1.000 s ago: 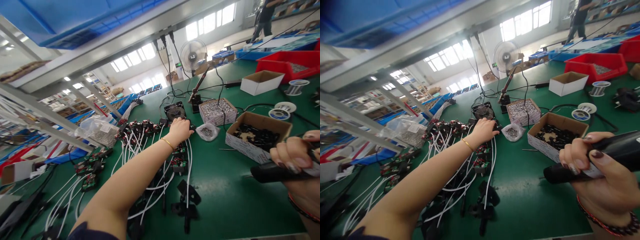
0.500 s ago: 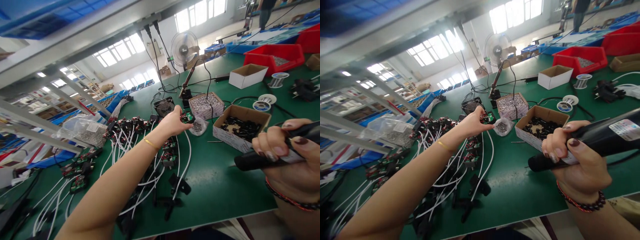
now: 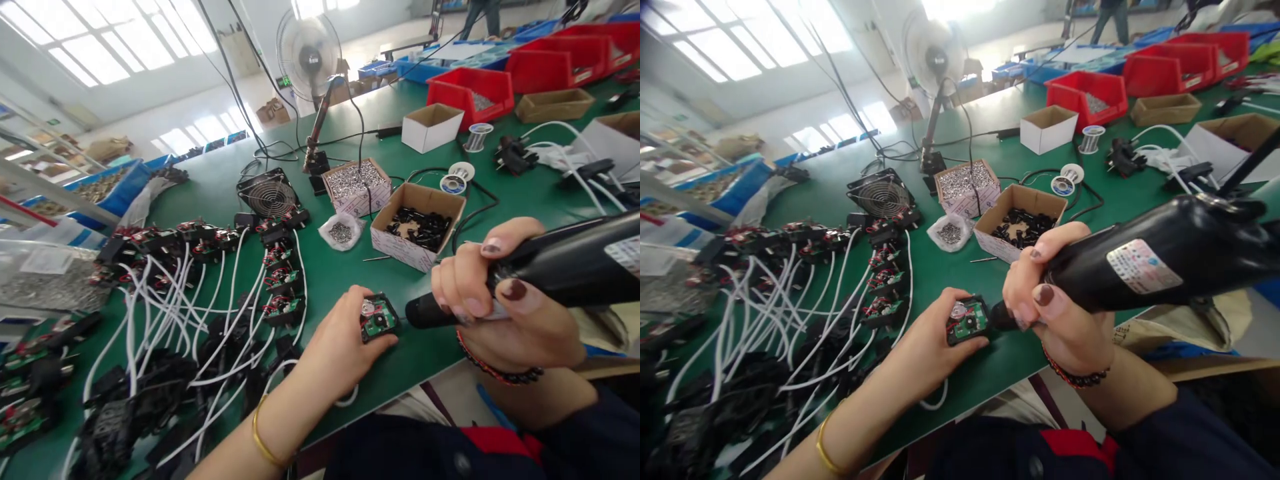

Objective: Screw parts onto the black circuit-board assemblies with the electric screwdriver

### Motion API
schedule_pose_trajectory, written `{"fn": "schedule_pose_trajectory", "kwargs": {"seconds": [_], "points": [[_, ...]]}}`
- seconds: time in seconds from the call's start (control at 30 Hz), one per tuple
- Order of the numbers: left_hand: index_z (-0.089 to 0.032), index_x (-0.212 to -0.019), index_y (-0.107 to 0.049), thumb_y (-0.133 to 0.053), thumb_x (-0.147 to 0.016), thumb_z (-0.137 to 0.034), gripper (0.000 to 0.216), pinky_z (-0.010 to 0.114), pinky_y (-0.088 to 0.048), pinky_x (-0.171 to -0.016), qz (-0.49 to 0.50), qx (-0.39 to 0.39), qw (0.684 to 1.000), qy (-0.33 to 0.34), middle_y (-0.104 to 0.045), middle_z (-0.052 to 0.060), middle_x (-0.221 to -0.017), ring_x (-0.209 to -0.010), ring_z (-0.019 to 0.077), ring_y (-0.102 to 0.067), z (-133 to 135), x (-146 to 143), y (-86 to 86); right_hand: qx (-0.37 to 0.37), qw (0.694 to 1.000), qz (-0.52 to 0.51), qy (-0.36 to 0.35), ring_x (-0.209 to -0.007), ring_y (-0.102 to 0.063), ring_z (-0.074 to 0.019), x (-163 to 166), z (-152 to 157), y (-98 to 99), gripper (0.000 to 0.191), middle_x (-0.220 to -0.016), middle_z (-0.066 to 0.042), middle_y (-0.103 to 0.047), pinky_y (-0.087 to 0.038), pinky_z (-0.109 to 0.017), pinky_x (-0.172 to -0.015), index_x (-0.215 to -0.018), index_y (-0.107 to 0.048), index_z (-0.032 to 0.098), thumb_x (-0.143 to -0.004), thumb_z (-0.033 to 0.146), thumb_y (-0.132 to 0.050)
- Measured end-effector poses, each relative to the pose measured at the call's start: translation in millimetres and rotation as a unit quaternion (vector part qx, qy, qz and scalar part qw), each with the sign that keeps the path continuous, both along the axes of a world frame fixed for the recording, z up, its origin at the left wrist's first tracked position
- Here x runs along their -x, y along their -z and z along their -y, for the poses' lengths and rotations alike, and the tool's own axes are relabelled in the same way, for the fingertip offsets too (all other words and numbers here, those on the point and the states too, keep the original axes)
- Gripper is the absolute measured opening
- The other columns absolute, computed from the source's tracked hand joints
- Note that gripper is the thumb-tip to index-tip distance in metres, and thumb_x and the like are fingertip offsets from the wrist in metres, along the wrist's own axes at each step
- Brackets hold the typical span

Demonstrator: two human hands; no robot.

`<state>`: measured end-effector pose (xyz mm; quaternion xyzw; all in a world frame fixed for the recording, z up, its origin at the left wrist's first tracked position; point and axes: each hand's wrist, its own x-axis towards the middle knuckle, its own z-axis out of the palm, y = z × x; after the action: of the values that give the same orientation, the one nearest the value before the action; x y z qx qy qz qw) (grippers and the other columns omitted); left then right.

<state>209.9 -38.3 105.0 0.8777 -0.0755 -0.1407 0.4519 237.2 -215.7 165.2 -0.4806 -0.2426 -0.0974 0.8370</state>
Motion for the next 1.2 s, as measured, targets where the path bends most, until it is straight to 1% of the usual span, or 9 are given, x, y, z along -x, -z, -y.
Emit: {"fn": "schedule_pose_trajectory", "kwargs": {"seconds": [0.1,0.23,0.4,0.57,0.77,0.93,1.2], "points": [[-0.026,-0.113,-0.055,-0.087,-0.077,-0.029,0.048,0.035,-0.048,-0.083,-0.048,-0.025,0.998,0.018,-0.069,0.001,-0.106,-0.098,0.0268,-0.065,9,4,8.2,-0.004,1.000,0.000,-0.017,-0.045,-0.042,-0.0096,-2,3,-2.4,0.018,-0.057,0.005,-0.049,-0.036,-0.025,-0.047,-0.097,-0.053,0.022,-0.088,0.021,-0.068],[-0.026,-0.119,-0.056,-0.084,-0.080,-0.026,0.048,0.036,-0.048,-0.082,-0.042,-0.065,0.997,0.007,-0.071,0.004,-0.112,-0.101,0.0290,-0.067,22,13,14.7,0.003,0.998,-0.022,-0.064,-0.045,-0.041,-0.0098,-1,2,1.3,0.018,-0.057,0.006,-0.047,-0.036,-0.025,-0.046,-0.098,-0.050,0.024,-0.089,0.022,-0.065],[-0.026,-0.126,-0.055,-0.083,-0.082,-0.022,0.052,0.035,-0.049,-0.084,-0.039,-0.040,0.998,-0.002,-0.071,0.004,-0.119,-0.106,0.0281,-0.068,25,18,17.2,0.024,0.995,-0.061,-0.074,-0.045,-0.039,-0.0103,3,-2,7.4,0.021,-0.057,0.007,-0.046,-0.035,-0.026,-0.046,-0.098,-0.046,0.025,-0.089,0.024,-0.066],[-0.027,-0.124,-0.056,-0.083,-0.082,-0.022,0.050,0.035,-0.049,-0.084,-0.035,-0.042,0.998,-0.008,-0.072,0.002,-0.114,-0.104,0.0277,-0.069,25,17,19.5,0.035,0.995,-0.052,-0.078,-0.045,-0.040,-0.0101,3,0,8.2,0.022,-0.057,0.008,-0.046,-0.035,-0.026,-0.046,-0.098,-0.044,0.024,-0.091,0.026,-0.065],[-0.026,-0.124,-0.056,-0.083,-0.082,-0.023,0.050,0.036,-0.050,-0.084,-0.034,-0.046,0.998,-0.007,-0.072,0.002,-0.115,-0.104,0.0278,-0.069,25,18,19.5,0.033,0.995,-0.057,-0.076,-0.045,-0.039,-0.0100,3,0,8.8,0.022,-0.057,0.008,-0.046,-0.035,-0.026,-0.046,-0.098,-0.044,0.025,-0.090,0.025,-0.065],[-0.027,-0.124,-0.056,-0.083,-0.081,-0.024,0.051,0.036,-0.050,-0.084,-0.029,-0.046,0.999,-0.005,-0.072,0.003,-0.117,-0.105,0.0284,-0.069,25,20,20.8,0.034,0.994,-0.060,-0.088,-0.043,-0.036,-0.0096,3,-2,8.5,0.021,-0.056,0.008,-0.043,-0.032,-0.026,-0.045,-0.090,-0.040,0.024,-0.091,0.020,-0.061],[-0.026,-0.124,-0.056,-0.084,-0.081,-0.026,0.051,0.038,-0.052,-0.083,-0.017,-0.042,0.999,-0.006,-0.072,0.004,-0.114,-0.103,0.0301,-0.070,26,20,24.6,0.024,0.993,-0.055,-0.098,-0.044,-0.036,-0.0087,3,-3,13.2,0.022,-0.056,0.009,-0.042,-0.031,-0.025,-0.045,-0.091,-0.040,0.025,-0.092,0.020,-0.062]]}}
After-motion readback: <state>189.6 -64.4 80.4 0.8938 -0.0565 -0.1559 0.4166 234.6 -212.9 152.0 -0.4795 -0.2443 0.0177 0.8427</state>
